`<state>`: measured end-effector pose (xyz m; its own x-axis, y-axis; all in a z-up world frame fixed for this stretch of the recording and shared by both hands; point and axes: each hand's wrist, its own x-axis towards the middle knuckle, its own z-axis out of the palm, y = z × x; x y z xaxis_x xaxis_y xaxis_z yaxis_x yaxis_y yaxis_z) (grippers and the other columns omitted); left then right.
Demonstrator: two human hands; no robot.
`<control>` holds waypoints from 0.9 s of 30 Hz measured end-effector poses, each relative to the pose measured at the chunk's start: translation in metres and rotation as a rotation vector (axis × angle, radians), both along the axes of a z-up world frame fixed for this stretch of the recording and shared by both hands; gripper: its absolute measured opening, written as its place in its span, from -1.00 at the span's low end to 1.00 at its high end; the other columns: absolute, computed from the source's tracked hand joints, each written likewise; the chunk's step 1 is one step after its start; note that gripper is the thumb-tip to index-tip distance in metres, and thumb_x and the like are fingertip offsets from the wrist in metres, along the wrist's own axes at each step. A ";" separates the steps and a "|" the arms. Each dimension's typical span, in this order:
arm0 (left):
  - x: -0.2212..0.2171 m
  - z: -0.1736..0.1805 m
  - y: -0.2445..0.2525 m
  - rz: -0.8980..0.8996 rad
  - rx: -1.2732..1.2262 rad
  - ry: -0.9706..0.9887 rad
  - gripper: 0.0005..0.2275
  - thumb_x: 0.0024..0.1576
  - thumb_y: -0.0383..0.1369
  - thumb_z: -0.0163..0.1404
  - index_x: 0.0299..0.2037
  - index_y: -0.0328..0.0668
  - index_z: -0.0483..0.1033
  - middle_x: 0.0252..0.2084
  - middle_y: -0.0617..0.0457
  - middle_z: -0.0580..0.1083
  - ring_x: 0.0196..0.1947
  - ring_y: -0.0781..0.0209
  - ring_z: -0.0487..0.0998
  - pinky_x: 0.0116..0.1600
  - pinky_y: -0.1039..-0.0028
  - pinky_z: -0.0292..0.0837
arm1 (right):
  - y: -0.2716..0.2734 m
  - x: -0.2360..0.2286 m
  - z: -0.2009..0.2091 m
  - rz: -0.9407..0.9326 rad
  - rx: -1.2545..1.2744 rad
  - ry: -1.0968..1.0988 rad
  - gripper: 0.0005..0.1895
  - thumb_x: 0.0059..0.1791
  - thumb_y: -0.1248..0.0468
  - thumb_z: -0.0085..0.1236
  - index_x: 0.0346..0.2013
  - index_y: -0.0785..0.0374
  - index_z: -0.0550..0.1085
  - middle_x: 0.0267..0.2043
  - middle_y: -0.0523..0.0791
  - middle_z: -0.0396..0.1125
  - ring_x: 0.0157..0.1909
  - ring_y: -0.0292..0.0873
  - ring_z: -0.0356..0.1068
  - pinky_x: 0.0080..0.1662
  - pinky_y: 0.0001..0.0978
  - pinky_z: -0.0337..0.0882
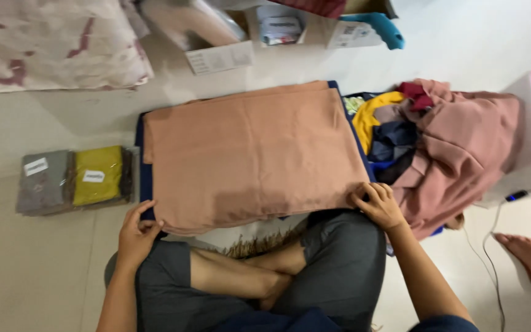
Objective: Using a lint roller to remove debris from a piece of fabric and folding it.
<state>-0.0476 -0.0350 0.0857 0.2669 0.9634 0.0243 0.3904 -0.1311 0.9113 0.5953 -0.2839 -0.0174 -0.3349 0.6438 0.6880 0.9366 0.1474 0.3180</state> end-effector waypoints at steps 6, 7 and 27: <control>0.015 0.043 0.019 0.198 -0.261 -0.281 -0.53 0.12 -0.60 0.08 0.28 -0.20 0.44 0.14 -0.08 0.38 -0.28 0.25 0.41 -0.20 0.47 0.39 | 0.016 0.009 0.052 -0.050 0.006 0.242 -0.69 0.14 -0.06 -0.07 -0.16 0.00 0.54 0.09 -0.07 0.39 0.03 0.08 0.35 0.05 -0.04 0.31; 0.017 0.037 0.031 0.197 -0.262 -0.281 -0.53 0.12 -0.60 0.08 0.28 -0.20 0.44 0.14 -0.08 0.38 -0.28 0.25 0.41 -0.20 0.47 0.39 | 0.028 0.000 0.071 -0.051 0.006 0.242 -0.69 0.14 -0.06 -0.07 -0.16 0.00 0.54 0.09 -0.07 0.39 0.03 0.08 0.35 0.05 -0.04 0.31; 0.052 0.053 0.053 -0.026 0.154 0.275 -0.57 0.24 -0.05 0.10 0.13 -0.23 0.59 -0.08 -0.29 0.58 0.03 -0.30 0.59 0.15 -0.03 0.46 | 0.084 -0.009 0.034 -0.323 0.066 1.182 -0.92 0.20 0.30 0.32 -0.01 0.12 0.64 -0.33 -0.03 0.46 -0.28 -0.04 0.45 -0.19 -0.25 0.40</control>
